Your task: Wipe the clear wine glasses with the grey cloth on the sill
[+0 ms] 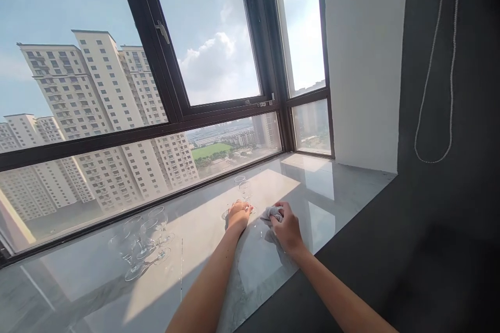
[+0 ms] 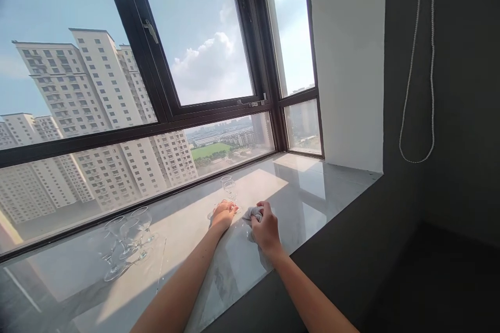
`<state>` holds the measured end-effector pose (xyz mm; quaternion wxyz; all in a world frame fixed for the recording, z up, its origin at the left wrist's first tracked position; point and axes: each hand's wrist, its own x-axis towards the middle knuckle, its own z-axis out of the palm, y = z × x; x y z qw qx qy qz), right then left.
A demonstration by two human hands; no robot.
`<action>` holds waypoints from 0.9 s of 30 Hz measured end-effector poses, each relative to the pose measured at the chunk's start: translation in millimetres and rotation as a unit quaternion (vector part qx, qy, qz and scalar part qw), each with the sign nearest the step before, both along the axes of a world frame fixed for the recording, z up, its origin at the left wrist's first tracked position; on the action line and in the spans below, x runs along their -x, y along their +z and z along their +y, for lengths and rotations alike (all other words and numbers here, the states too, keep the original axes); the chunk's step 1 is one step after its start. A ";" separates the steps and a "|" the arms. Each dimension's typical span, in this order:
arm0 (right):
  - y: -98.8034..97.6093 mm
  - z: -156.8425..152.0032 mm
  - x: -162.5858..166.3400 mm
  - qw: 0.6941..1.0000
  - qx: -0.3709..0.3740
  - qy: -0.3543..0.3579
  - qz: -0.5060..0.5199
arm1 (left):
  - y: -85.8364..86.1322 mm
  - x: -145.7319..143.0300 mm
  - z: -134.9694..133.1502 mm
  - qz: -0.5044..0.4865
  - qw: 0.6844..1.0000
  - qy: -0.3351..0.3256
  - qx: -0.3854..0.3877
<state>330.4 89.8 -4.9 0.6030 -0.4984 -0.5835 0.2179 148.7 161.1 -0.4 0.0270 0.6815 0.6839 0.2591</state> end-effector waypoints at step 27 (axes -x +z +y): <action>-2.2 2.0 -0.5 1.000 -0.001 0.013 0.005 | 3.3 -1.4 -43.4 -0.070 0.992 -0.020 -0.106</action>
